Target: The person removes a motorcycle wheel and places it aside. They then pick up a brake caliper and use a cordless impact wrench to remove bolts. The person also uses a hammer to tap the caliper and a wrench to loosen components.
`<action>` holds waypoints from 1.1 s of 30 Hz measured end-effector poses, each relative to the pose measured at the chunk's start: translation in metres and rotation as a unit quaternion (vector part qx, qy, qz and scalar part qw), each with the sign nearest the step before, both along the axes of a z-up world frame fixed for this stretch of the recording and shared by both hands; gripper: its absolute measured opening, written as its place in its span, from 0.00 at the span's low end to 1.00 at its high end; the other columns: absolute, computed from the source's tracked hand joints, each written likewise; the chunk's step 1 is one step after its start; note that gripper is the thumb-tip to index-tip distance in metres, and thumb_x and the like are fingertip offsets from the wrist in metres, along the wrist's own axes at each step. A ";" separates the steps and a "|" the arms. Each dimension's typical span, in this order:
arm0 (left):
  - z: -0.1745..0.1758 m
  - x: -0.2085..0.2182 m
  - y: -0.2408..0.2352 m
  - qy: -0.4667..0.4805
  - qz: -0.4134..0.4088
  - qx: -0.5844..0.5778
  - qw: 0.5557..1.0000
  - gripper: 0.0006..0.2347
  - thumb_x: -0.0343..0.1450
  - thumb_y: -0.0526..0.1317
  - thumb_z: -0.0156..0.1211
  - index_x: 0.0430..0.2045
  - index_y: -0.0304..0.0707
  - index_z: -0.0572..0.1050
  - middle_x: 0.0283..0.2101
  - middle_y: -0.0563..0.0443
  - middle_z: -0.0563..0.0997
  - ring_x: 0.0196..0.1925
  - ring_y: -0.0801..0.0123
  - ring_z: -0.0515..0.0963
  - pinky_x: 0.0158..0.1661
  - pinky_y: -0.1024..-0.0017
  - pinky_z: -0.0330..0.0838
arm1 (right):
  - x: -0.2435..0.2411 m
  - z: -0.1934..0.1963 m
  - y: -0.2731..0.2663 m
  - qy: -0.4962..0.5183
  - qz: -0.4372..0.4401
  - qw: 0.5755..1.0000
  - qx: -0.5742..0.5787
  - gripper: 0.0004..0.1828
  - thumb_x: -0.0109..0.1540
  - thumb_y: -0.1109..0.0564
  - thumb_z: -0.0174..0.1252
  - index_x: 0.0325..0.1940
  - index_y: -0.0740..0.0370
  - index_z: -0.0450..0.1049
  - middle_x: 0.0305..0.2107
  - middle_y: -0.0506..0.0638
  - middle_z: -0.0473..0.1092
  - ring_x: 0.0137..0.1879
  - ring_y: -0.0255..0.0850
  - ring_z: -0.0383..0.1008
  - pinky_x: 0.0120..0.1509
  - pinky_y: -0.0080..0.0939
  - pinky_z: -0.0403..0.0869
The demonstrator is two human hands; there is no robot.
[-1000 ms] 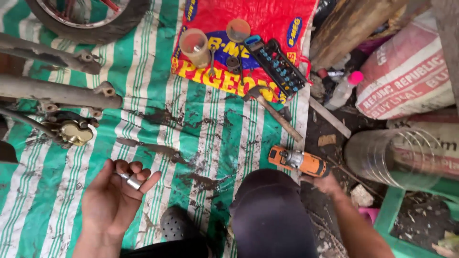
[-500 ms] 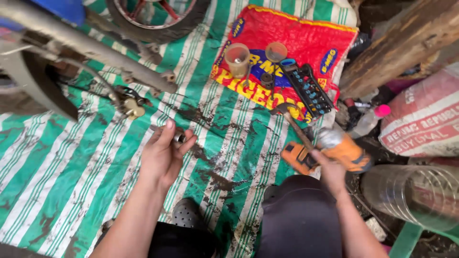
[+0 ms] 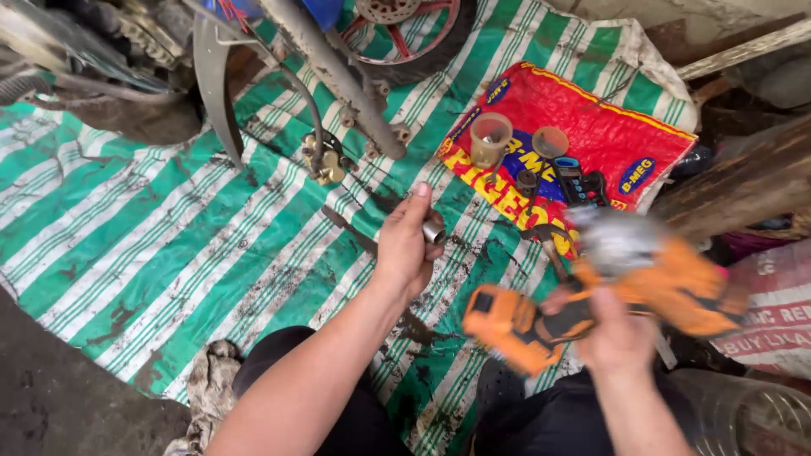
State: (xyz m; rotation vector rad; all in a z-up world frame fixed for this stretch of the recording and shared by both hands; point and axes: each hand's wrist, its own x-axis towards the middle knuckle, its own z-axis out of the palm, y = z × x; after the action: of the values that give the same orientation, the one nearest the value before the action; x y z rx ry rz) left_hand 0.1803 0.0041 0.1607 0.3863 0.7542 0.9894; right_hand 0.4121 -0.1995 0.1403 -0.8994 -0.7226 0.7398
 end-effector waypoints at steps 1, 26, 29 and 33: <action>-0.003 0.003 -0.005 0.004 -0.011 -0.007 1.000 0.16 0.76 0.51 0.68 0.36 0.37 0.75 0.27 0.51 0.74 0.17 0.77 0.65 0.16 0.78 0.57 | -0.002 -0.026 -0.002 0.029 0.044 0.997 -0.056 0.21 0.68 0.57 0.63 0.64 0.68 0.73 0.35 0.58 0.80 0.35 0.51 0.83 0.45 0.52 0.85; -0.031 0.015 -0.008 0.041 0.073 0.129 0.988 0.14 0.80 0.44 0.64 0.26 0.41 0.71 0.27 0.51 0.78 0.22 0.76 0.70 0.22 0.76 0.66 | -0.067 -0.009 0.013 -0.101 0.159 0.950 -0.250 0.07 0.67 0.64 0.63 0.38 0.72 0.82 0.27 0.56 0.82 0.32 0.43 0.82 0.39 0.41 0.80; -0.029 0.015 -0.013 0.044 0.089 0.181 0.978 0.14 0.81 0.43 0.61 0.25 0.42 0.69 0.27 0.51 0.77 0.23 0.77 0.70 0.24 0.77 0.67 | -0.067 -0.022 0.011 -0.003 0.168 0.955 -0.244 0.05 0.67 0.67 0.61 0.41 0.74 0.81 0.27 0.59 0.81 0.33 0.47 0.81 0.38 0.43 0.79; -0.023 0.017 -0.021 0.051 0.097 0.221 0.969 0.15 0.82 0.41 0.60 0.23 0.45 0.67 0.28 0.53 0.77 0.26 0.78 0.69 0.27 0.78 0.64 | -0.070 -0.022 0.011 0.025 0.180 0.961 -0.210 0.06 0.66 0.70 0.61 0.47 0.74 0.78 0.28 0.60 0.79 0.33 0.49 0.81 0.40 0.46 0.81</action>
State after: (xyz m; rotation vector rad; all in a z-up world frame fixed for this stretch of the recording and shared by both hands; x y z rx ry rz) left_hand 0.1975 -0.0166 0.1372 0.7650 0.6675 1.3354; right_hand 0.3417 -0.1884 0.1180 -1.1409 -0.7040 1.2686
